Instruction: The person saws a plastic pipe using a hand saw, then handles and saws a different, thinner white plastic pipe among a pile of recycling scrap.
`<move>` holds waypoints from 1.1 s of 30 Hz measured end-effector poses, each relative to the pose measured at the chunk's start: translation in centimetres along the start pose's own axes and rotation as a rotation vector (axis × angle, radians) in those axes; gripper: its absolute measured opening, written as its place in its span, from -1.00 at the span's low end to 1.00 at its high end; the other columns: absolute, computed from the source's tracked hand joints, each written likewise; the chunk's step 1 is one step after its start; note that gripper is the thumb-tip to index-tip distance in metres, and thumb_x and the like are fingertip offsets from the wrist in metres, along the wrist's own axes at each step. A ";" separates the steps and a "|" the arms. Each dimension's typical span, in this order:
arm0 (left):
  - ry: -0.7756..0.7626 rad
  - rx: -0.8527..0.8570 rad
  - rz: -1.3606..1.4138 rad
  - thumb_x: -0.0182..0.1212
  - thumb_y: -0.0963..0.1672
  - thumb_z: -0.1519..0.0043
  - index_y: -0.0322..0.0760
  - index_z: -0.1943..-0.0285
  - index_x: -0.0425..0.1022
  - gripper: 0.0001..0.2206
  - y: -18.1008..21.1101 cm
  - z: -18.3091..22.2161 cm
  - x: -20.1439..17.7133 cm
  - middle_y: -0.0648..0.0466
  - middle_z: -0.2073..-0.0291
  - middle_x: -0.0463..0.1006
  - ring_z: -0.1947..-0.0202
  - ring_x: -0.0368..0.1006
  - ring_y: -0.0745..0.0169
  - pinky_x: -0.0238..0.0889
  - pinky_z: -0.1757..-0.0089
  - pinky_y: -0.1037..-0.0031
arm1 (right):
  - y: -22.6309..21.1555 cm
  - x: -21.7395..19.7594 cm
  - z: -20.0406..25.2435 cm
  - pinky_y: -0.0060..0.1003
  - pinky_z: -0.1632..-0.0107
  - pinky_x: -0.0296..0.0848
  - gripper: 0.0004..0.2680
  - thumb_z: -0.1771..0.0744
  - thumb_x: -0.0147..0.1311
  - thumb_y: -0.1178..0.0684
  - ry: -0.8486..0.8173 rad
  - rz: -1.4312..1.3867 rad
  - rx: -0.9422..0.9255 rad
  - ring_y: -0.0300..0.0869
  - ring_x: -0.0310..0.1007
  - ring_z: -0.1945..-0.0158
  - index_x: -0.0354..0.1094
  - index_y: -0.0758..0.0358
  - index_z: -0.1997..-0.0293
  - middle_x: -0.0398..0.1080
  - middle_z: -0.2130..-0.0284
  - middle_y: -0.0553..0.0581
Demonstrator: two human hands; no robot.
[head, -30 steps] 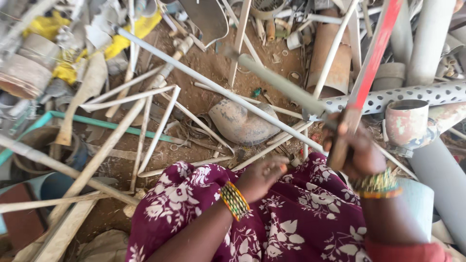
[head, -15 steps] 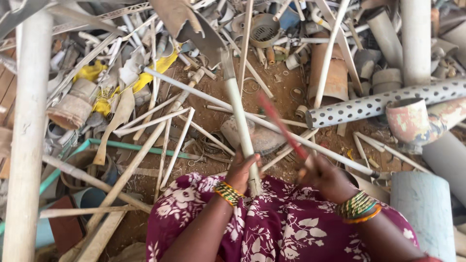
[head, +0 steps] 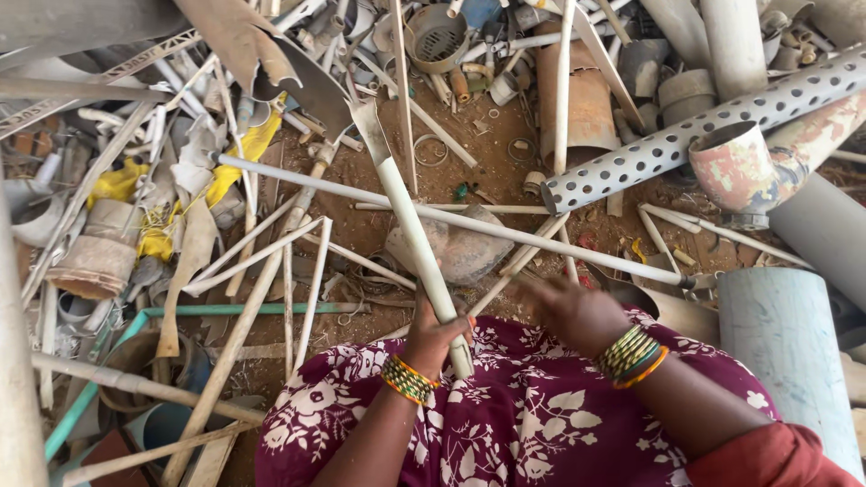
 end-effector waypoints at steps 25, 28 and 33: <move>0.128 -0.116 -0.795 0.39 -0.12 -0.11 -0.31 -0.22 0.45 -0.53 -0.7 0.8 -1.3 -0.01 0.36 0.65 0.59 0.51 0.41 0.48 0.51 0.57 | -3.1 -1.6 1.7 -0.48 0.60 0.54 -0.64 -0.32 -0.03 0.13 0.400 0.057 -0.371 -0.04 0.54 0.26 0.19 -0.04 -0.29 0.44 -0.14 0.24; 0.147 -0.011 -0.946 0.39 -0.13 -0.11 -0.34 -0.15 0.49 -0.58 0.3 0.9 -1.0 -0.03 0.33 0.67 0.52 0.60 0.35 0.55 0.42 0.48 | 2.9 -2.9 0.1 -0.33 0.53 0.53 -0.54 -0.34 0.02 0.03 0.304 0.086 0.048 -0.12 0.52 0.35 0.13 -0.01 -0.48 0.46 0.13 0.19; 0.202 -0.173 -1.070 0.33 -0.09 -0.18 -0.29 -0.07 0.51 -0.68 0.3 1.4 -1.6 -0.01 0.29 0.67 0.51 0.59 0.28 0.53 0.43 0.45 | 2.5 0.7 -0.2 -0.36 0.53 0.60 -0.64 -0.41 -0.13 0.13 0.068 -0.036 -0.004 -0.19 0.57 0.48 0.14 -0.10 -0.41 0.41 -0.12 0.15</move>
Point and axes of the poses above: each hand's wrist, its own z-axis away from the middle knuckle, its own x-axis out of the palm, y = z × x, the point moved 10 cm from there along -z, towards the middle knuckle
